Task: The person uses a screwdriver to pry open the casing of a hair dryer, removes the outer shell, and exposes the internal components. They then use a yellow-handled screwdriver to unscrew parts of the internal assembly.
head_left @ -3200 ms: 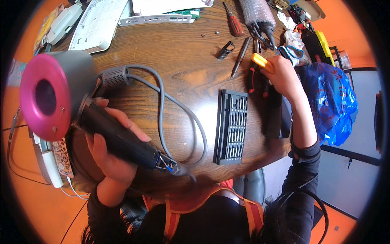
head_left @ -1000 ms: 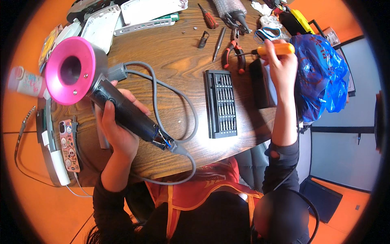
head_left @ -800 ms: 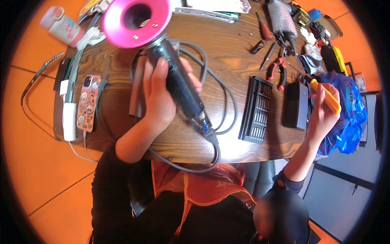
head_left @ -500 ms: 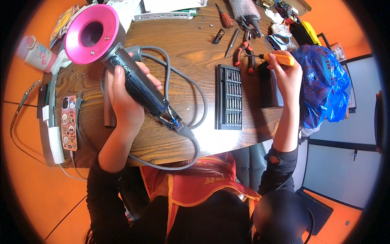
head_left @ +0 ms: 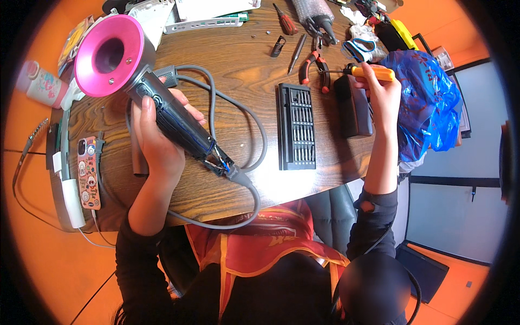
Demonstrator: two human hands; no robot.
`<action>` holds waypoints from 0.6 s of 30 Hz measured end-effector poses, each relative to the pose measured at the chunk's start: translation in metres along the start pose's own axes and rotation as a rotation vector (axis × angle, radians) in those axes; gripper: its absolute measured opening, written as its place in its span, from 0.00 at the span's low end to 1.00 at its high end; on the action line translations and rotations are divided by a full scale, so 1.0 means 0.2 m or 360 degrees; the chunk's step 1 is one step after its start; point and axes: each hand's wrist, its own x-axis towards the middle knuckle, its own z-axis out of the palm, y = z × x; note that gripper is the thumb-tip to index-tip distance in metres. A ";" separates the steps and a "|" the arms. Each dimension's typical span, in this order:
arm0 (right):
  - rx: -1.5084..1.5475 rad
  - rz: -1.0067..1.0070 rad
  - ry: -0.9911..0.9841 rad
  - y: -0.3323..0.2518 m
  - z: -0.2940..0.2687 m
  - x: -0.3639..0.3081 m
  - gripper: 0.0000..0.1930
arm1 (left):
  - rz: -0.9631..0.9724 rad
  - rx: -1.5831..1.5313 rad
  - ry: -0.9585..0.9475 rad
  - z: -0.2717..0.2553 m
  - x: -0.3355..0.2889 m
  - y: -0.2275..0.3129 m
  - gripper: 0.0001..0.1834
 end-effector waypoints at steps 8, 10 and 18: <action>0.0111 0.0193 0.0141 0.06 -0.05 0.02 0.13 | -0.0061 0.0091 -0.0034 -0.01 0.00 -0.01 0.21; 0.0117 0.0135 0.0106 0.06 -0.04 0.02 0.13 | -0.0135 0.0241 -0.0052 -0.01 0.00 -0.02 0.21; 0.0148 -0.0024 0.0017 0.10 0.03 0.06 0.12 | -0.0444 0.0879 -0.0072 0.03 0.04 -0.10 0.13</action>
